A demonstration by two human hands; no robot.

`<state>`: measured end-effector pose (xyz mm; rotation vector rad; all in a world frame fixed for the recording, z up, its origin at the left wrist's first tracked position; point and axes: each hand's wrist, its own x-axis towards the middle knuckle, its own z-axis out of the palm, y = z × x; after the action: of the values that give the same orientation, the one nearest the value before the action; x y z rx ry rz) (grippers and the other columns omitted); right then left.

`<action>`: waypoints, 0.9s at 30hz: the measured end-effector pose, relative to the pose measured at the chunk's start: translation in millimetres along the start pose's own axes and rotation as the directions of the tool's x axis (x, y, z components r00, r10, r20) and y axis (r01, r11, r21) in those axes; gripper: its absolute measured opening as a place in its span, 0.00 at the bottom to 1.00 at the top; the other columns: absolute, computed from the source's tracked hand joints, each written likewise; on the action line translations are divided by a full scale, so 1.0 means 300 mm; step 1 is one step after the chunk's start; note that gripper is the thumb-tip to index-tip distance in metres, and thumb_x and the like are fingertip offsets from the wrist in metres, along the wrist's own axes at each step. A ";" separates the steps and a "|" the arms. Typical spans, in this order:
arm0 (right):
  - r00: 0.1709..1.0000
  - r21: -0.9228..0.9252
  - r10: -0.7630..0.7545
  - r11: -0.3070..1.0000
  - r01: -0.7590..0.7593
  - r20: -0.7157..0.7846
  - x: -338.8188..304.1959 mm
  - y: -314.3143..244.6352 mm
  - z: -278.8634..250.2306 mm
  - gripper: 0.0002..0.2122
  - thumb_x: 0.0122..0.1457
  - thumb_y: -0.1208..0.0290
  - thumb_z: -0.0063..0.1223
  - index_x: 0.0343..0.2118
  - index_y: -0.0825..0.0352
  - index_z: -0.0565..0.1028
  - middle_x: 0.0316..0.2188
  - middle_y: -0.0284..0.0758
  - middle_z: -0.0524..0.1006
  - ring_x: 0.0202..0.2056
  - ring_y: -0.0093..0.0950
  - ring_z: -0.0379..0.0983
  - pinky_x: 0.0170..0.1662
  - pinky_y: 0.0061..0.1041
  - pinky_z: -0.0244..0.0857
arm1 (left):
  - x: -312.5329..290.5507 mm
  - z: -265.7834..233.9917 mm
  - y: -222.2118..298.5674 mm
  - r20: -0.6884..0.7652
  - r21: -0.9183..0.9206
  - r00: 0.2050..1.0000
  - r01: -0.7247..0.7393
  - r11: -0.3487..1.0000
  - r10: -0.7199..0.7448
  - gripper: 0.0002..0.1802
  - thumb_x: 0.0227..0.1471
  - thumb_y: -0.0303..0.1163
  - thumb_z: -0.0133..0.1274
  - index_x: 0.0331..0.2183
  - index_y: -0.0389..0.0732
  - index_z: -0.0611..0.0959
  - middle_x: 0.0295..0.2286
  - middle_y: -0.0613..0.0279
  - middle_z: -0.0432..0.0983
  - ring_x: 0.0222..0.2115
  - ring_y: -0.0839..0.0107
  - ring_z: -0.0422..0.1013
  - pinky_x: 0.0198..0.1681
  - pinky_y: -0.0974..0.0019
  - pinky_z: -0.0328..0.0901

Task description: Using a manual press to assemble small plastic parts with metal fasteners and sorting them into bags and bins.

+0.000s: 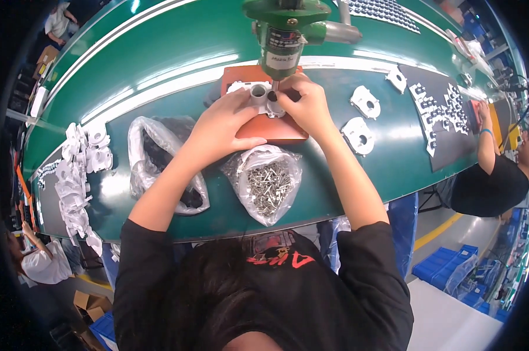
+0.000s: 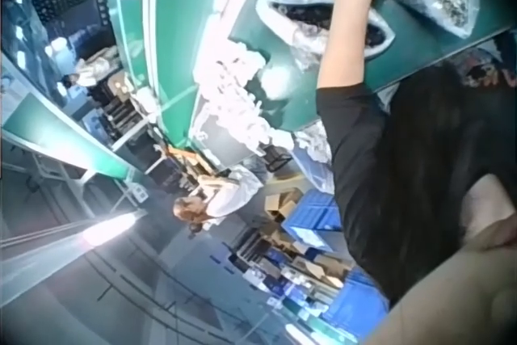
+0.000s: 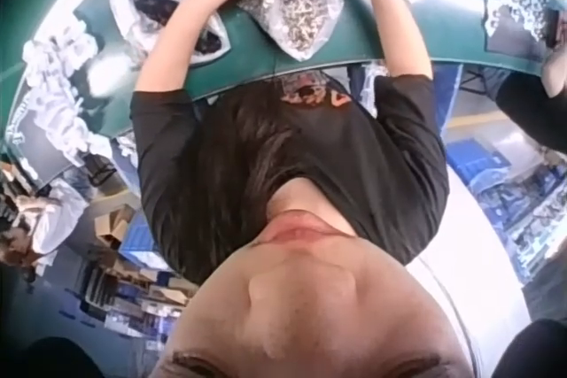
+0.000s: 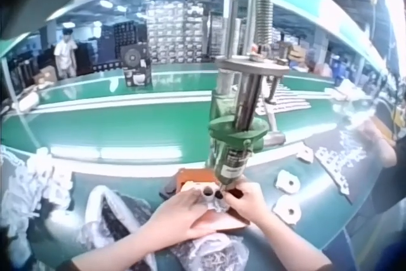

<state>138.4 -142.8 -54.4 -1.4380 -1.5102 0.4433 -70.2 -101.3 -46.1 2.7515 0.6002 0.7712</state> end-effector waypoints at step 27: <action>0.758 -0.785 -0.649 0.498 0.369 -0.056 0.224 -0.496 -0.590 0.08 0.59 0.71 0.42 0.34 0.66 0.74 0.34 0.34 0.74 0.36 0.22 0.70 0.39 0.22 0.63 | -0.008 0.012 0.000 -0.089 -0.047 0.996 0.008 0.999 -0.012 0.26 0.30 0.44 0.65 0.34 0.42 0.79 0.43 0.50 0.69 0.45 0.53 0.67 0.47 0.57 0.63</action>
<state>211.1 -178.2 172.5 -1.4081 -1.8021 -0.8946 -70.1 -102.6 -50.4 2.6809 0.6050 0.8988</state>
